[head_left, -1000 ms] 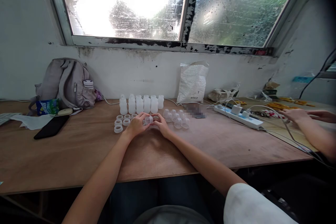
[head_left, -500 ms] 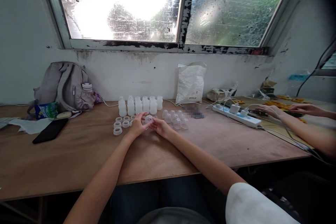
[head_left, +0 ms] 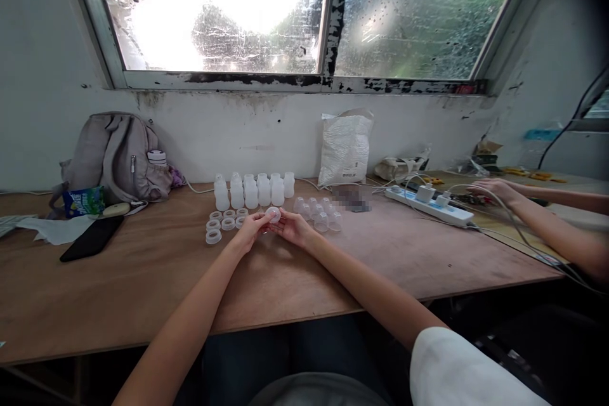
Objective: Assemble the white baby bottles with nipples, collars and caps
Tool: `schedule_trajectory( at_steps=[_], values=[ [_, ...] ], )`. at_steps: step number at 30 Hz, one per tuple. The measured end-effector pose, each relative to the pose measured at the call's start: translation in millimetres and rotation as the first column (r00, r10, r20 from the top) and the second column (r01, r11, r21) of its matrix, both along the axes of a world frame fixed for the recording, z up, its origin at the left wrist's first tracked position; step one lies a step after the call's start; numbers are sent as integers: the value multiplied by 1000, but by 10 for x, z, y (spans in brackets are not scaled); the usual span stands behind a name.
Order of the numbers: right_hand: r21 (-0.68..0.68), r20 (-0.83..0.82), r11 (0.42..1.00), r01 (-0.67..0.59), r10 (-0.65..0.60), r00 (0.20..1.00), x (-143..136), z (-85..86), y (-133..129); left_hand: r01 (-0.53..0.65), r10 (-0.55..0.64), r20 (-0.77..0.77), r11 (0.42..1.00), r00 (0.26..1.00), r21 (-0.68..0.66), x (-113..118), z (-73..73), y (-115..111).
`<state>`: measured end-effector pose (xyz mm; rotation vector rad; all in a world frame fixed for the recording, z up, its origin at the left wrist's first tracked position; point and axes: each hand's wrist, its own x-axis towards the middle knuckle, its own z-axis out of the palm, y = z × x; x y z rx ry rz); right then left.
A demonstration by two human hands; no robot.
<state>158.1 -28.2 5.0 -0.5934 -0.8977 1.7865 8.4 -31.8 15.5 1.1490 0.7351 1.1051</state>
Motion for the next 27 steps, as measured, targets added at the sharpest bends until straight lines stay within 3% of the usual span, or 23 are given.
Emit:
schedule_trajectory(
  at_steps=[6, 14, 27],
  values=[
    [-41, 32, 999, -17, 19, 999, -22, 31, -25, -12, 14, 72, 999, 997, -31, 16, -37, 36],
    [-6, 25, 998, -68, 68, 997, -14, 50, -47, 109, -102, 126, 993, 987, -48, 15, 10, 11],
    [-62, 50, 998, -10, 14, 999, 5, 47, -25, 64, -57, 129, 997, 990, -48, 19, 2, 22]
  ],
)
